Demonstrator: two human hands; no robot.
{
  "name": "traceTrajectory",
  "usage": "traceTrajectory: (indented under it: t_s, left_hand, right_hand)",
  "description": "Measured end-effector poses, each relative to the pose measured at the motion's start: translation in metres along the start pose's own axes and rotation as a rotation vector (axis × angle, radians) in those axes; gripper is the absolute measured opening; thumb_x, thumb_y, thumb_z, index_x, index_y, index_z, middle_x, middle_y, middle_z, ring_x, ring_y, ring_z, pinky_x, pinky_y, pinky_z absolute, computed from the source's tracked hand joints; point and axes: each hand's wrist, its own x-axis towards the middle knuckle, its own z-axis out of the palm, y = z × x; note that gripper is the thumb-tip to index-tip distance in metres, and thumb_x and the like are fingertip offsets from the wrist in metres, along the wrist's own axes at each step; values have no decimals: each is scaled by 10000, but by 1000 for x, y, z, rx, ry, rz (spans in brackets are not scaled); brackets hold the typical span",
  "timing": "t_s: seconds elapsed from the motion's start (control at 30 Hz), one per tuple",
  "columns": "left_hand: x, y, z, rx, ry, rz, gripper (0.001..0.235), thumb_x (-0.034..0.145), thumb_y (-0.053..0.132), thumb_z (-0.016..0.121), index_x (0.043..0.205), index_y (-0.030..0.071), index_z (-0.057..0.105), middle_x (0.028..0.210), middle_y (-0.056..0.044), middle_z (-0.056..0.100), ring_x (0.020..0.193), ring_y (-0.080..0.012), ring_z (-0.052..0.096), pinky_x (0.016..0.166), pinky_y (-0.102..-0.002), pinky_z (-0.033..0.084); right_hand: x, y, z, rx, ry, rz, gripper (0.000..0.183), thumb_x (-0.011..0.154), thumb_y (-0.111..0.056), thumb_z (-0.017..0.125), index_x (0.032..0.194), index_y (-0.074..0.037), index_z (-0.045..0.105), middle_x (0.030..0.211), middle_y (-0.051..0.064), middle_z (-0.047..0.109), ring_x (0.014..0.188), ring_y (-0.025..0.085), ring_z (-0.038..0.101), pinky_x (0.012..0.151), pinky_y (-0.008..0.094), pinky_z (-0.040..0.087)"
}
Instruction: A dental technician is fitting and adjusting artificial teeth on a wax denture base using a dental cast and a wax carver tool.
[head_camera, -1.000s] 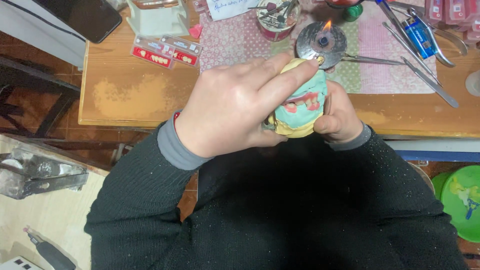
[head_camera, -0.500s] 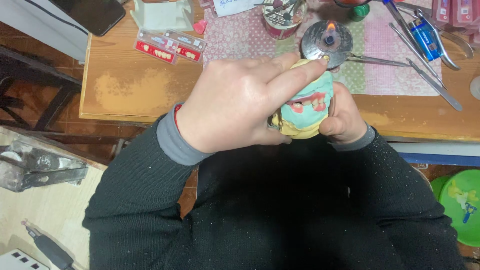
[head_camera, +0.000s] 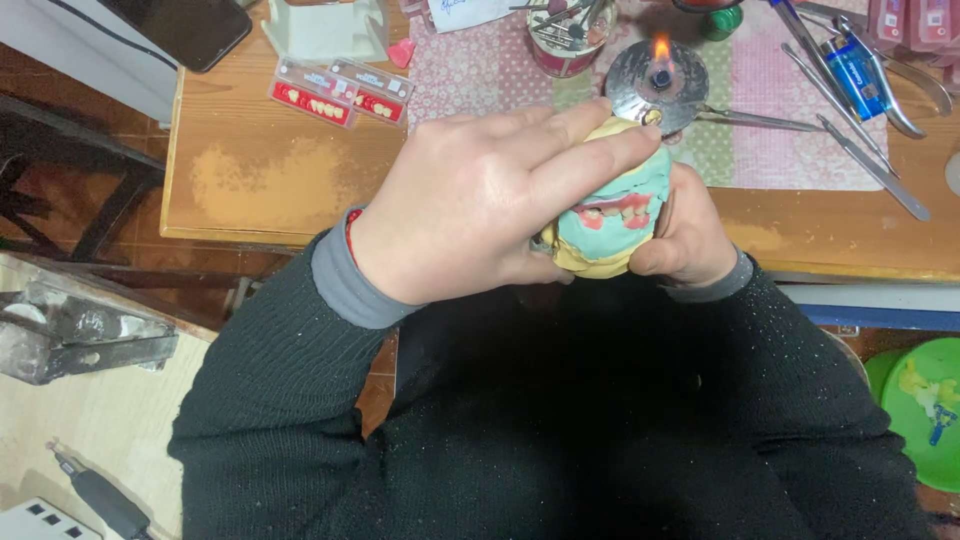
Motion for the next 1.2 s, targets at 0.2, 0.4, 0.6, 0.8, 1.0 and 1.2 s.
traceTrajectory:
  t_s: [0.2,0.4,0.6,0.8,1.0,1.2]
  left_hand:
    - [-3,-5,3,-44,-11,-4,667,871,324,862,1436,157,549,1365,-150,652,1229,-308,686,978,-396,580]
    - [1,-5,0,-49,-26,2,791,724,307,861,1428,131,546,1371,-167,638,1236,-334,664,1004,-413,564]
    - [-10,-25,11,-196,-55,-29,721,884,409,824,1460,111,509,1399,-155,630,1258,-328,657,1047,-405,562]
    - [-10,-29,22,-157,-117,-84,555,1041,339,735,1499,104,529,1404,-141,667,1244,-332,683,1014,-411,570]
    - [-17,-35,33,-84,-104,-5,543,1064,297,706,1499,69,476,1466,-173,574,1353,-352,601,1112,-435,535]
    - [-43,-45,53,-1,-77,21,537,1023,230,695,1488,70,478,1516,-163,502,1409,-390,513,1170,-464,490]
  right_hand:
    - [1,0,2,-15,34,-32,1007,730,-392,987,1478,71,497,1368,126,665,1272,217,658,1134,376,524]
    - [2,0,5,-19,66,-56,1021,736,-359,985,1503,67,465,1380,129,657,1283,216,654,1147,381,521]
    - [3,3,4,-68,65,-85,1002,750,-320,978,1521,51,457,1388,111,644,1289,190,637,1178,372,501]
    - [5,4,7,-47,83,-54,1003,750,-206,956,1558,45,418,1450,94,602,1318,175,612,1153,369,502]
    - [8,9,7,-94,99,-74,993,767,-90,914,1590,33,372,1476,93,562,1347,173,585,1165,366,497]
    - [19,7,26,-581,136,-217,1005,778,-12,884,1623,31,342,1579,120,493,1434,188,522,1228,363,452]
